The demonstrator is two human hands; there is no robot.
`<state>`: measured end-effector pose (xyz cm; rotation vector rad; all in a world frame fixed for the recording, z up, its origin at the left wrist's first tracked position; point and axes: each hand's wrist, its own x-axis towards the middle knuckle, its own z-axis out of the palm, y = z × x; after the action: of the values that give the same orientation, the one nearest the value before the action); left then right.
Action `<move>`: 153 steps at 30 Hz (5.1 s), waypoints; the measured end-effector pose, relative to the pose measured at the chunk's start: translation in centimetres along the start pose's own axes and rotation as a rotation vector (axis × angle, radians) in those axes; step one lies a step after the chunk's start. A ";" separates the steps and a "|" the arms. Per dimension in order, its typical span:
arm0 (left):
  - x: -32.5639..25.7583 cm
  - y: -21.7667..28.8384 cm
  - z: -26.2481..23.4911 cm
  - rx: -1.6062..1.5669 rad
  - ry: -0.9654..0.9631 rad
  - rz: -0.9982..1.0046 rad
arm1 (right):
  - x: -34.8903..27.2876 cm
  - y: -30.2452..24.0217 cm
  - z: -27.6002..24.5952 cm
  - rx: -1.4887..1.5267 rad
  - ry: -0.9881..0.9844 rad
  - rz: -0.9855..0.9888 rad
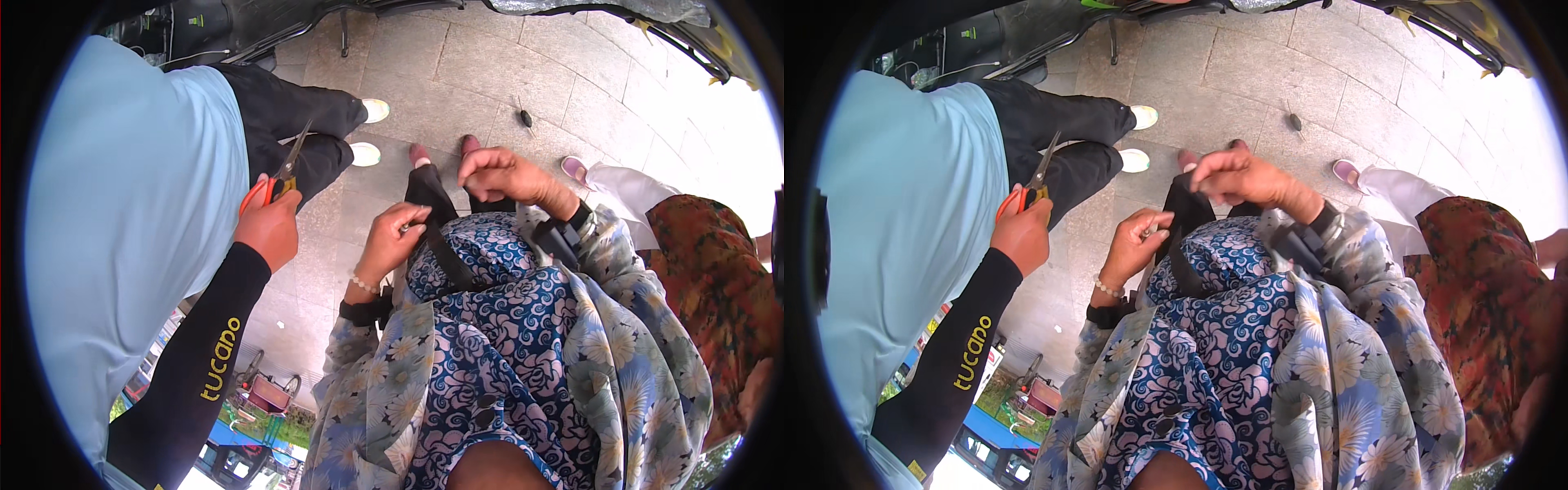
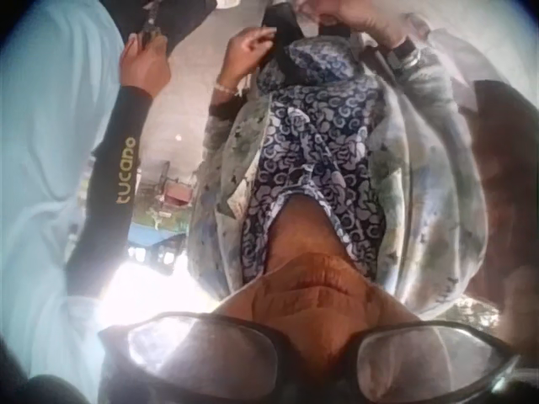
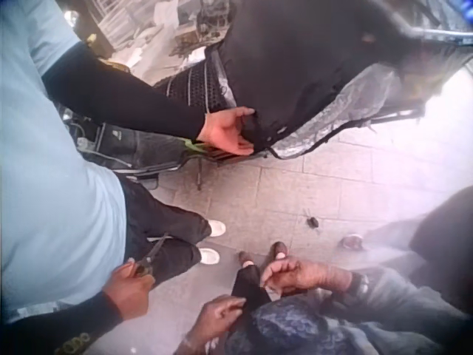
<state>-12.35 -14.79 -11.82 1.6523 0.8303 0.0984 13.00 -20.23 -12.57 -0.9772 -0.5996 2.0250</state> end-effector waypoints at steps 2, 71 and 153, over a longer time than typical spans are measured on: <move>2.1 1.6 1.1 -0.111 0.058 0.129 | 0.2 -0.4 1.6 0.066 -0.043 -0.044; -0.7 -6.4 4.9 0.301 -0.033 -0.225 | -14.3 1.5 -9.7 0.950 0.416 -0.960; -2.1 -7.3 17.4 0.276 -0.021 -0.216 | -21.2 -3.9 -12.8 0.563 0.300 -0.999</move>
<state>-8.69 -30.25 -22.27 1.8041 1.0368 -0.1916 33.29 -34.35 -8.34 -0.4573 -0.2320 1.0242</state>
